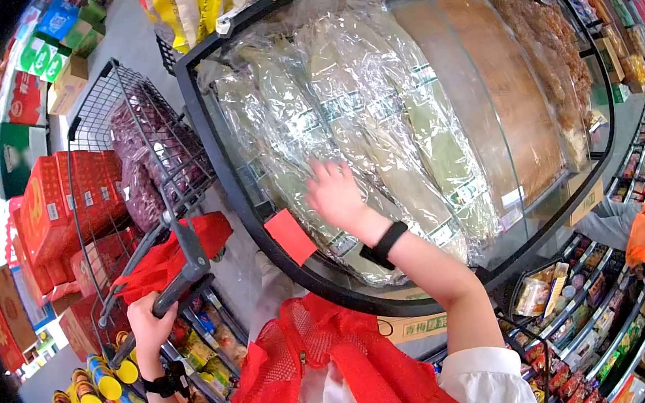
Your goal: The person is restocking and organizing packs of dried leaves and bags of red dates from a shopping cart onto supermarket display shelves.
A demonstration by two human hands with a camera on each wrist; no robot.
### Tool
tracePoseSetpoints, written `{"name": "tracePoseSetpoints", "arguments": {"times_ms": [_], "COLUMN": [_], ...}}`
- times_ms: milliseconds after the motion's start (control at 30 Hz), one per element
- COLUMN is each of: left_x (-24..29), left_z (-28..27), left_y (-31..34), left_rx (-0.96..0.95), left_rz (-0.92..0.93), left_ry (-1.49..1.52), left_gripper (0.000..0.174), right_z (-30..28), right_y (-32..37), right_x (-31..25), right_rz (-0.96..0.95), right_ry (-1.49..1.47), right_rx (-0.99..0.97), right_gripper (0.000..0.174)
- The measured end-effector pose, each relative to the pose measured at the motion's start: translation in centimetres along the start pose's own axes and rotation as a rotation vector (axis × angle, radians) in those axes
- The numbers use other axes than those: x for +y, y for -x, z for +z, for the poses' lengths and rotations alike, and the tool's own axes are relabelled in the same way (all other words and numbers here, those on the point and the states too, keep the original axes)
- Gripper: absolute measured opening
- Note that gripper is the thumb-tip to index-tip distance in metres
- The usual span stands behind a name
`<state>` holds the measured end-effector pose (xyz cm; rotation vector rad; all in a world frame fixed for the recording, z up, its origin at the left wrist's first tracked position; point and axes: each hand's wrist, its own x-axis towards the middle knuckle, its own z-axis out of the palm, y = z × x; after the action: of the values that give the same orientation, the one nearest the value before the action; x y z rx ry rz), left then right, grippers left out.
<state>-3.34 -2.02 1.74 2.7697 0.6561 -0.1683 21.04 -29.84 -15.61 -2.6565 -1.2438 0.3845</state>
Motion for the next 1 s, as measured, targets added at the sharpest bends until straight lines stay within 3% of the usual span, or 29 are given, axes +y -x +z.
{"name": "tracePoseSetpoints", "arguments": {"times_ms": [33, 167, 300, 367, 400, 467, 500, 533, 600, 633, 667, 733, 767, 800, 867, 900, 967, 1000], "left_x": [0.1, 0.4, 0.0, -0.2, -0.3, -0.2, -0.1, -0.2, -0.7, -0.9, -1.1, -1.2, -0.9, -0.7, -0.9, -0.9, -0.9, -0.9], "left_z": [-0.1, -0.3, -0.1, 0.1, 0.2, 0.1, 0.0, 0.0, 0.1, 0.1, 0.1, 0.3, 0.1, 0.0, 0.1, 0.0, 0.0, -0.1], "left_y": [0.0, 0.0, 0.3, 0.5, 0.6, 0.7, 0.7, 0.8, 1.1, 1.1, 1.2, 1.2, 1.0, 0.9, 1.0, 1.0, 0.9, 0.9], "left_rx": [0.003, -0.030, -0.040, -0.051, -0.056, -0.077, -0.089, -0.103, -0.110, -0.126, -0.140, -0.130, -0.138, -0.145, -0.147, -0.151, -0.158, -0.161], "left_rz": [0.014, 0.009, 0.001, -0.007, -0.006, -0.041, -0.043, -0.046, -0.048, -0.049, -0.051, -0.058, -0.066, -0.072, -0.063, -0.070, -0.065, -0.065], "left_ry": [0.000, 0.017, 0.030, 0.035, 0.037, 0.048, 0.032, 0.017, 0.027, 0.035, 0.043, 0.041, 0.051, 0.062, 0.051, 0.049, 0.032, 0.033], "left_gripper": [0.024, 0.022, 0.019, 0.018, 0.018, 0.019, 0.019, 0.020, 0.021, 0.021, 0.022, 0.022, 0.022, 0.022, 0.022, 0.022, 0.022, 0.022], "right_z": [-0.7, 0.8, 3.5, 3.5, 4.2, 5.7, 5.5, 5.4, 5.3, 6.2, 6.6, 3.8, 3.8, 4.1, 5.2, 5.1, 5.1, 5.6], "right_y": [-1.9, -10.8, -17.4, -19.4, -20.4, -21.9, -22.3, -22.7, -23.7, -23.9, -24.1, -23.5, -24.3, -25.0, -26.1, -26.5, -26.9, -27.0], "right_x": [-0.3, -1.0, -2.3, -2.9, -2.9, -3.1, -3.0, -2.8, -2.2, -1.9, -1.4, -0.9, -0.1, 1.0, 3.4, 4.2, 5.4, 5.3], "right_rz": [-0.050, -0.101, -0.089, 0.143, 0.145, 0.432, 0.460, 0.459, 0.170, -0.021, -0.021, 0.110, 0.293, 0.290, 0.682, 0.687, 0.518, 0.520], "right_ry": [-0.042, 0.136, 0.053, -0.125, -0.131, -0.250, -0.269, -0.272, -0.341, -0.246, -0.245, -0.322, -0.187, -0.187, -0.235, -0.237, -0.367, -0.366], "right_rx": [0.205, 0.268, 0.220, -0.074, -0.073, 0.272, 0.282, 0.277, -0.065, 0.083, 0.081, 0.515, 0.657, 0.657, 0.521, 0.520, 0.224, 0.221], "right_gripper": [0.031, 0.039, 0.039, 0.041, 0.041, 0.041, 0.032, 0.032, 0.024, 0.021, 0.021, 0.023, 0.024, 0.024, 0.025, 0.025, 0.025, 0.025]}}
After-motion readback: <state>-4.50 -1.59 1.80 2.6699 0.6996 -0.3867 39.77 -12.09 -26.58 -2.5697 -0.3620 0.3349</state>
